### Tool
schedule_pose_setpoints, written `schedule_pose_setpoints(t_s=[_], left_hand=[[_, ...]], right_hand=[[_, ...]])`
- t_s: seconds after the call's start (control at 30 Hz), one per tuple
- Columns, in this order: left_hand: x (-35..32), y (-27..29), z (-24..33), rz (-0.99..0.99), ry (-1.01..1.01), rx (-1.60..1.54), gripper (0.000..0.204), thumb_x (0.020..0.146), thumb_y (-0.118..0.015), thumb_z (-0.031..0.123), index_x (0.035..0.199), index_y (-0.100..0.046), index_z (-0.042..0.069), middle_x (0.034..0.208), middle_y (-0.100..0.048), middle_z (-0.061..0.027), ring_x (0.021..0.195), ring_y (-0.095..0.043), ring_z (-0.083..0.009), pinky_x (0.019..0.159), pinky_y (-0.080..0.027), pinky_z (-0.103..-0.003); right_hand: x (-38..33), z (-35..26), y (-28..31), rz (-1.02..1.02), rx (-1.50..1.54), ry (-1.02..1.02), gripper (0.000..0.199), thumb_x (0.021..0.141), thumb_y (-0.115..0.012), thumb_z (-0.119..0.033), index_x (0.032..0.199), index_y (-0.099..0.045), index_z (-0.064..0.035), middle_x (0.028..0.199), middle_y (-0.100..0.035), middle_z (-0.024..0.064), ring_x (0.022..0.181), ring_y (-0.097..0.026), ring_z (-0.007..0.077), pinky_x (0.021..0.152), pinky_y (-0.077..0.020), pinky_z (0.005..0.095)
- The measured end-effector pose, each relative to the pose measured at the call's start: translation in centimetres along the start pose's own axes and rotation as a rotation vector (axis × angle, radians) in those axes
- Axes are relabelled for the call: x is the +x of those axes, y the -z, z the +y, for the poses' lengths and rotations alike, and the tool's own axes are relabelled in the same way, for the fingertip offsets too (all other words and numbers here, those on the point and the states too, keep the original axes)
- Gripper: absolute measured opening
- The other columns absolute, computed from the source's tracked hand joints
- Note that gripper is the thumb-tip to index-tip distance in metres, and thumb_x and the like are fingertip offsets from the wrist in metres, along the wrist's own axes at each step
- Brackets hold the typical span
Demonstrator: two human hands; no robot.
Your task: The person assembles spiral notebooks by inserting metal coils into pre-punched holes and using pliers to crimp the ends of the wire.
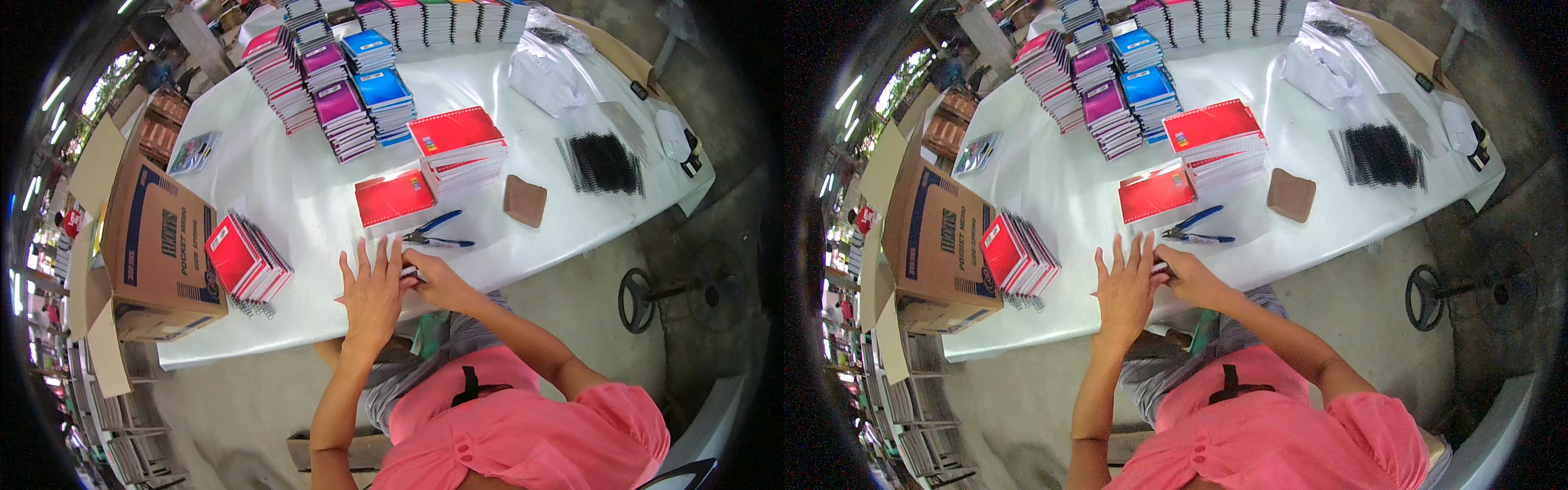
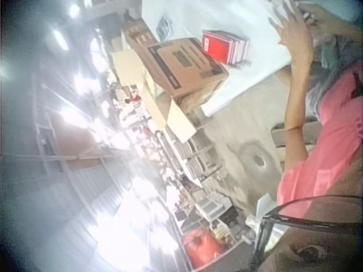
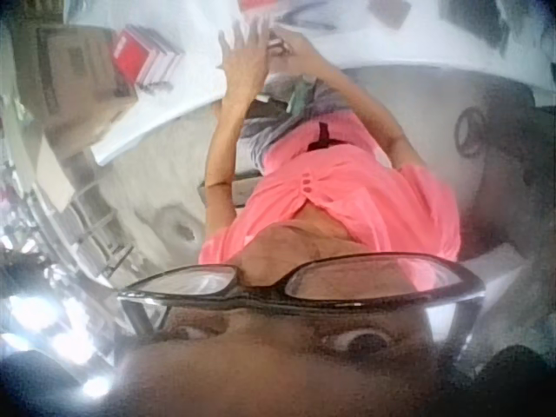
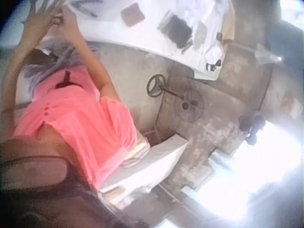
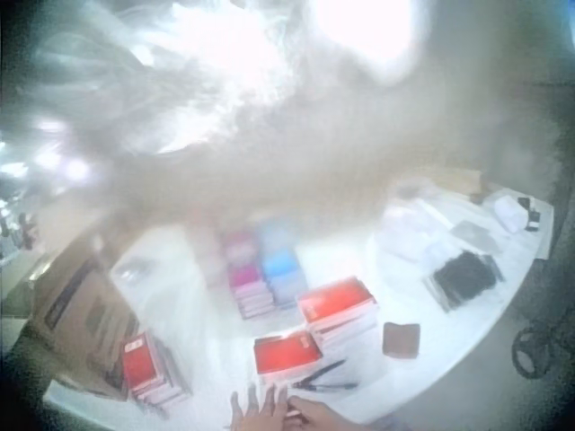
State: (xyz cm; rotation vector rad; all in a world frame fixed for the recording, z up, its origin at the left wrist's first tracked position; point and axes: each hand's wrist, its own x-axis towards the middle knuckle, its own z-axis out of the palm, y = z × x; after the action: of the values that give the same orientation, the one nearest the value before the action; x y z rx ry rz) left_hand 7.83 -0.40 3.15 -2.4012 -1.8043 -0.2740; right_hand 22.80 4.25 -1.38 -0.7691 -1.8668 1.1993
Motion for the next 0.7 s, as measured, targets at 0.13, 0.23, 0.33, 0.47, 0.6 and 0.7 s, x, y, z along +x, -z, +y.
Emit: schedule_pose_setpoints(t_s=[0.13,0.23,0.33,0.47,0.6,0.7], left_hand=[[-0.2,0.0,0.2,0.021,-0.009,-0.05,0.059,0.094,-0.055,0.036,0.146,-0.039,0.013,0.144,-0.048,-0.0093,0.136,-0.04,-0.0354,0.109,-0.03,-0.057],[0.1,0.5,0.6,0.009,-0.026,-0.073,0.057,0.095,-0.055,0.027,0.147,-0.036,0.012,0.145,-0.047,-0.0105,0.133,-0.044,-0.0355,0.108,-0.033,-0.054],[0.0,0.3,0.4,0.021,-0.02,-0.071,0.057,0.094,-0.056,0.026,0.146,-0.038,0.012,0.144,-0.048,-0.0107,0.133,-0.045,-0.0364,0.108,-0.033,-0.055],[0.2,0.3,0.8,0.033,-0.02,-0.09,0.056,0.094,-0.057,0.025,0.145,-0.04,0.011,0.144,-0.048,-0.011,0.132,-0.045,-0.037,0.107,-0.033,-0.055],[0.0,-0.1,0.7,0.05,-0.013,-0.045,0.057,0.094,-0.057,0.033,0.144,-0.042,0.011,0.144,-0.049,-0.0087,0.133,-0.045,-0.0348,0.107,-0.033,-0.056],[-0.2,0.1,0.3,0.051,0.003,-0.046,0.057,0.093,-0.059,0.026,0.144,-0.041,0.01,0.144,-0.049,-0.0101,0.132,-0.045,-0.0359,0.107,-0.033,-0.056]], right_hand=[[-0.7,-2.1,11.1,0.114,-0.153,-0.08,0.023,0.078,-0.065,0.002,0.101,-0.063,-0.0019,0.097,-0.065,0.0063,0.09,-0.061,0.0154,0.078,-0.0487,0.0278],[0.5,1.3,23.2,0.732,-0.611,0.077,0.007,0.086,-0.062,-0.007,0.084,-0.067,-0.0024,0.081,-0.068,0.0083,0.072,-0.062,0.0195,0.069,-0.0466,0.0306],[0.8,6.0,31.1,0.911,-1.594,-0.252,0.015,0.085,-0.065,-0.016,0.095,-0.065,-0.0048,0.093,-0.065,0.0113,0.082,-0.064,0.0299,0.07,-0.0495,0.0373],[-0.9,12.0,35.9,0.642,-1.756,-0.519,0.027,0.083,-0.068,-0.025,0.101,-0.063,-0.0042,0.1,-0.063,0.0134,0.088,-0.065,0.0321,0.07,-0.0526,0.0436],[-0.4,12.2,36.9,0.624,-1.698,-0.539,0.019,0.084,-0.065,-0.019,0.094,-0.065,-0.0029,0.095,-0.065,0.017,0.087,-0.067,0.035,0.072,-0.0551,0.0464],[0.6,11.2,35.6,0.535,-1.573,-0.533,0.013,0.084,-0.06,-0.012,0.091,-0.066,-0.0025,0.094,-0.066,0.0195,0.088,-0.067,0.0376,0.073,-0.0556,0.047]])
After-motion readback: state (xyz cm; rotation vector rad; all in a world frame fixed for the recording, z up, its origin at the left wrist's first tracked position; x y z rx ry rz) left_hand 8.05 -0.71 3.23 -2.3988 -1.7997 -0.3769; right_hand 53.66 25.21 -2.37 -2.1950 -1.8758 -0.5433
